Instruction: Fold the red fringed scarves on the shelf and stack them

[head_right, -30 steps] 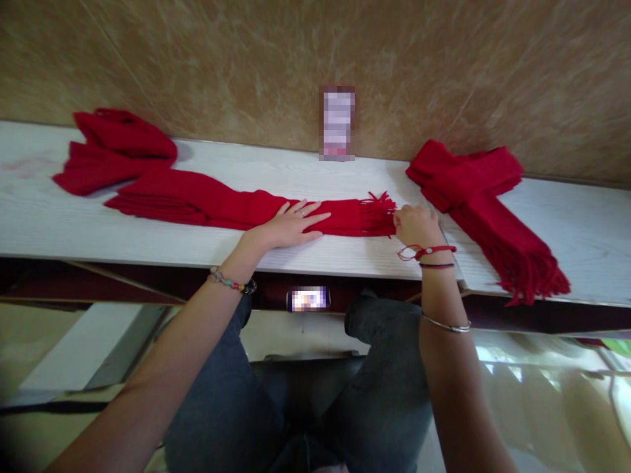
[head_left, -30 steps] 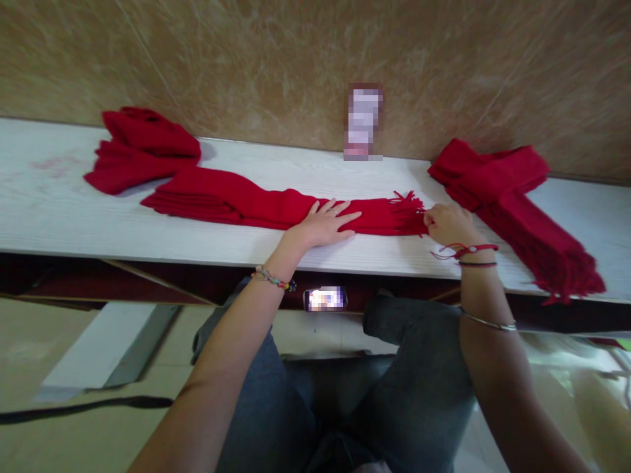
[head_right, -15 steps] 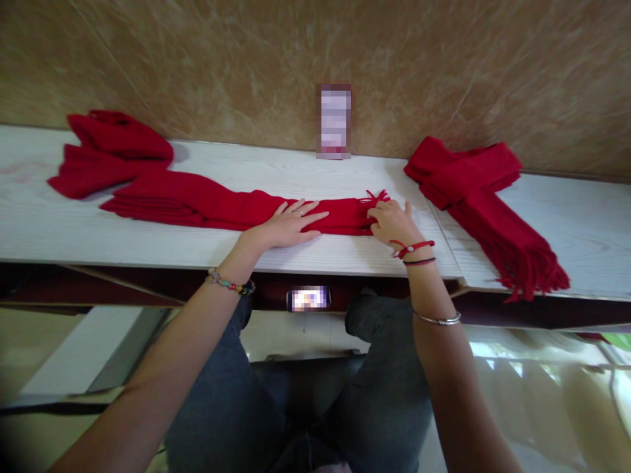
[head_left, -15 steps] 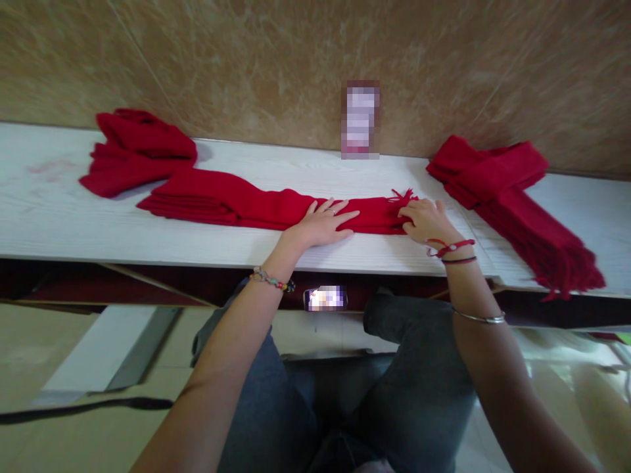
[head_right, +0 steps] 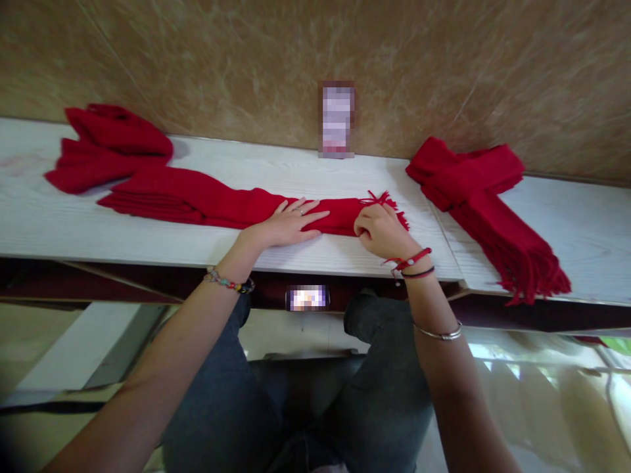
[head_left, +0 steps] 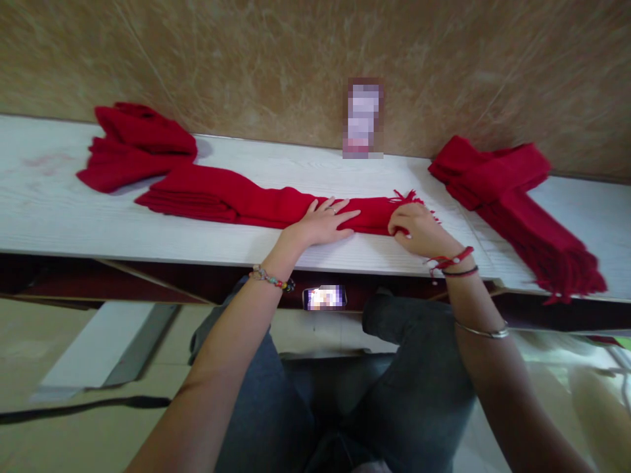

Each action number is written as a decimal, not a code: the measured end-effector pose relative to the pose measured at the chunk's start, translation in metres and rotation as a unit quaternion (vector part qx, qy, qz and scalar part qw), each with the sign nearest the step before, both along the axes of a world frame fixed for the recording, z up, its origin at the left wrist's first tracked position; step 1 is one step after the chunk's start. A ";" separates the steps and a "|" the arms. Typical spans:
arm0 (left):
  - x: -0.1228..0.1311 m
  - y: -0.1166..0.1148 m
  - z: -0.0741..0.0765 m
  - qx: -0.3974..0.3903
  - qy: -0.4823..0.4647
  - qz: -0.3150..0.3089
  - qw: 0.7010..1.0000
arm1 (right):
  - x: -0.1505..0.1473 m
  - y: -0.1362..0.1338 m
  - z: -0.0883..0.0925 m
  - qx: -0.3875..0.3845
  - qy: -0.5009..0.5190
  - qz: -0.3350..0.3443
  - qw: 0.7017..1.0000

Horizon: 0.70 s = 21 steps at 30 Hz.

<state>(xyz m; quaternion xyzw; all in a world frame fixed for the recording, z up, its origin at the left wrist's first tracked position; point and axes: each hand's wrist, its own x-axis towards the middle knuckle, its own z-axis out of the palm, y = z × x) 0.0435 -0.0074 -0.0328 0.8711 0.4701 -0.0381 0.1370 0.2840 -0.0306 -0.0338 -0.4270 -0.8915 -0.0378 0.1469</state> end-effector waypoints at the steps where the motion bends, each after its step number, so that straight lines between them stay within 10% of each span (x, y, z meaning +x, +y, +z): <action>1: 0.000 0.000 0.000 0.001 0.001 -0.001 1.000 | -0.002 0.001 -0.002 -0.017 -0.023 -0.004 1.000; 10: -0.001 0.002 -0.001 -0.002 0.006 -0.003 1.000 | 0.068 0.002 -0.005 -0.018 -0.078 -0.213 0.974; 15: 0.000 0.002 -0.001 -0.003 0.005 -0.003 1.000 | 0.023 0.000 0.004 0.094 0.072 -0.100 0.988; 21: 0.000 0.000 0.002 -0.001 0.010 0.001 1.000 | -0.009 0.022 -0.008 -0.032 -0.030 -0.020 0.999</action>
